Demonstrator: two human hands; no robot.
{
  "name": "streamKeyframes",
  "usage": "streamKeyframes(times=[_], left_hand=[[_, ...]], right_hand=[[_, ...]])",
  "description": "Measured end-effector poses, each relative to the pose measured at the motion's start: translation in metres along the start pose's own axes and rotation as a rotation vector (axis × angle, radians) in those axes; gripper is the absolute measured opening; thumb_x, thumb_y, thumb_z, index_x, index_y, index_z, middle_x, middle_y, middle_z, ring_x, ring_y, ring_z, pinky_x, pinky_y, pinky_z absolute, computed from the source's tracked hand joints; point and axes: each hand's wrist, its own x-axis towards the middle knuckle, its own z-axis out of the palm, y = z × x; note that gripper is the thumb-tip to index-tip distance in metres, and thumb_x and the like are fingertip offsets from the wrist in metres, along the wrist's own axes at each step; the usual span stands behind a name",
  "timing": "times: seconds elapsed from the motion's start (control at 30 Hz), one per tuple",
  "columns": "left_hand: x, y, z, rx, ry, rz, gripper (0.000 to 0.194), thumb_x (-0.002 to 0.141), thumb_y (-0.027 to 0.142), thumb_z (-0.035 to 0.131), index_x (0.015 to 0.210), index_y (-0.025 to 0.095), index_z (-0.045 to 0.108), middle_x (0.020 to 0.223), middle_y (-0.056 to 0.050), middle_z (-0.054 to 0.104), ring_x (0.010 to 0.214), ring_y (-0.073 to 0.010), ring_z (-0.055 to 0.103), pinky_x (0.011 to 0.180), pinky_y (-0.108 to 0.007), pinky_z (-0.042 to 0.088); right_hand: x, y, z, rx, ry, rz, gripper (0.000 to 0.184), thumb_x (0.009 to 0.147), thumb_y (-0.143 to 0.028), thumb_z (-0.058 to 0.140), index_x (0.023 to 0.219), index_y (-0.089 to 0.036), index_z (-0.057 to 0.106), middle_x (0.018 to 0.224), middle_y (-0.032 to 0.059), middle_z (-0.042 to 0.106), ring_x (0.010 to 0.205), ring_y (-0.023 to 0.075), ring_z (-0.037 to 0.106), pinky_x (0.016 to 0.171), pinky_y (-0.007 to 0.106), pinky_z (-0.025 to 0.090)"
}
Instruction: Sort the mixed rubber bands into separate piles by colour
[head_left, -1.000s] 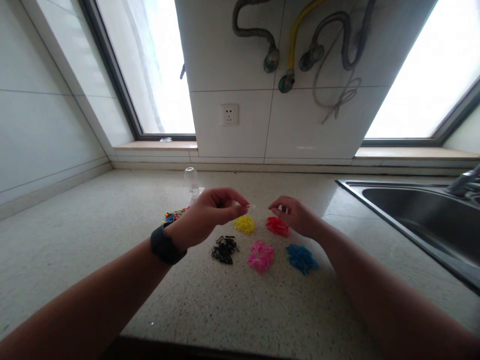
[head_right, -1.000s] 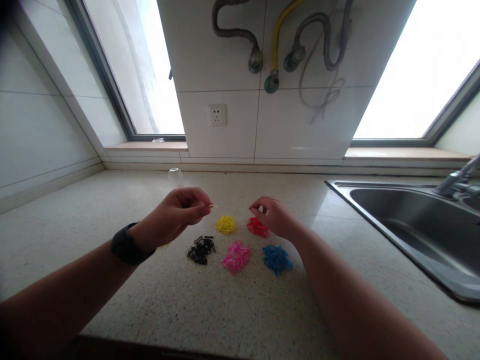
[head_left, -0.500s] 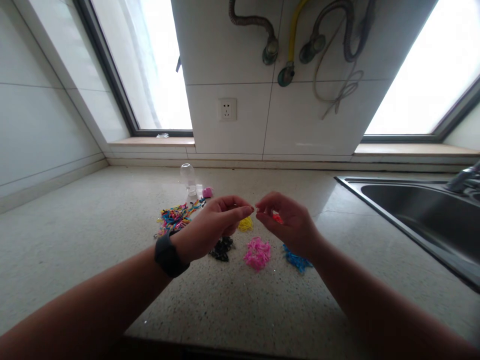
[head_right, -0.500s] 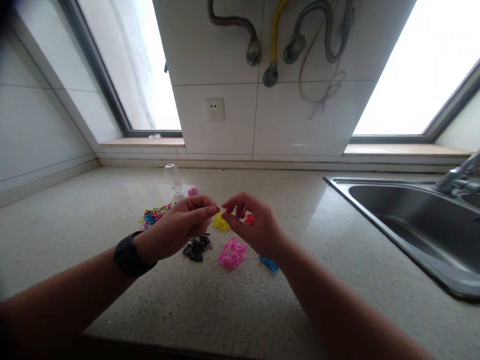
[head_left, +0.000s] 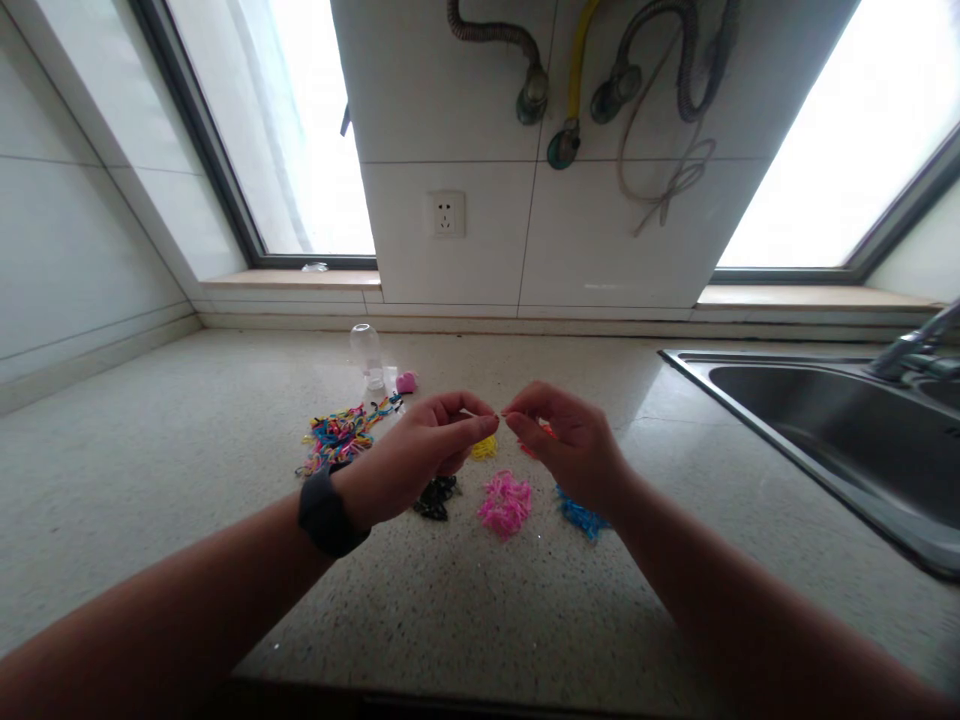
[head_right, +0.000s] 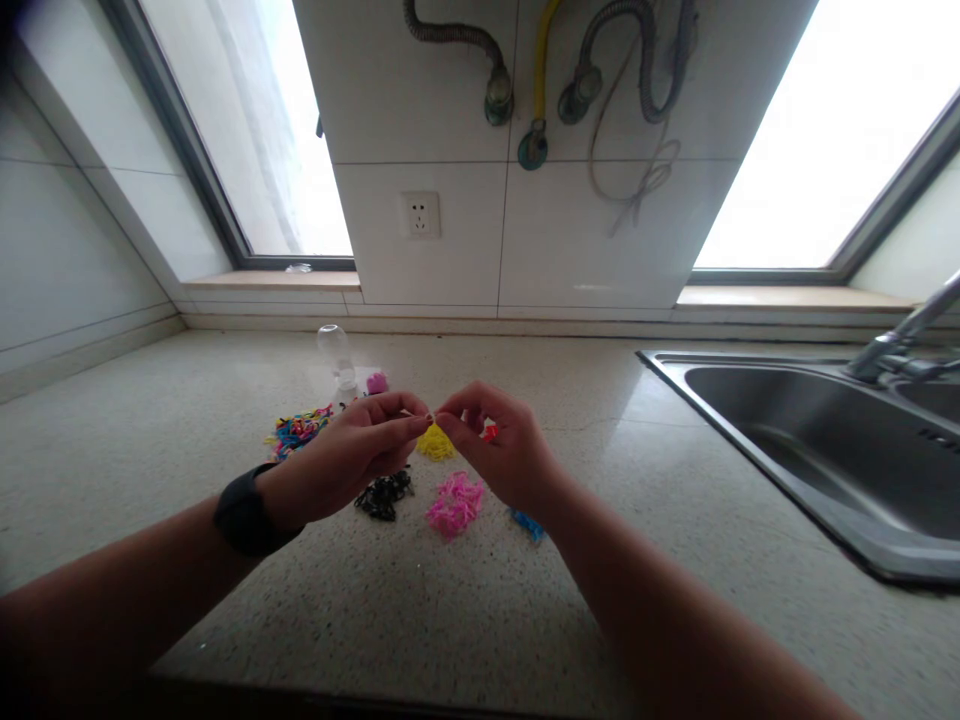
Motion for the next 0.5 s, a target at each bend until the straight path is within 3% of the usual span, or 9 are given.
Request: streamKeyframes(times=[0.17,0.5], left_hand=[[0.0006,-0.0028,-0.0007,0.078,0.038,0.059,0.027,0.085,0.039,0.072,0.099,0.019,0.059,0.056,0.009,0.036,0.047,-0.0054,0.025,0.043,-0.022,0.016],[0.0030,-0.0070,-0.0068,0.265,0.079,0.156,0.026,0.086,0.040,0.071,0.094,0.019,0.059,0.058,0.009,0.030,0.051,-0.0068,0.025,0.047,-0.023,0.019]], right_hand=[[0.0000,0.0060,0.0009,0.019,0.014,0.050,0.015,0.089,-0.035,0.065,0.081,-0.022,0.064,0.062,-0.0037,0.051,0.058,0.0105,0.045,0.052,0.026,0.038],[0.0008,0.0094,0.0013,0.001,-0.026,0.096,0.018,0.088,-0.038,0.066,0.082,-0.020,0.066,0.061,-0.0041,0.051,0.055,0.0095,0.044,0.051,0.025,0.036]])
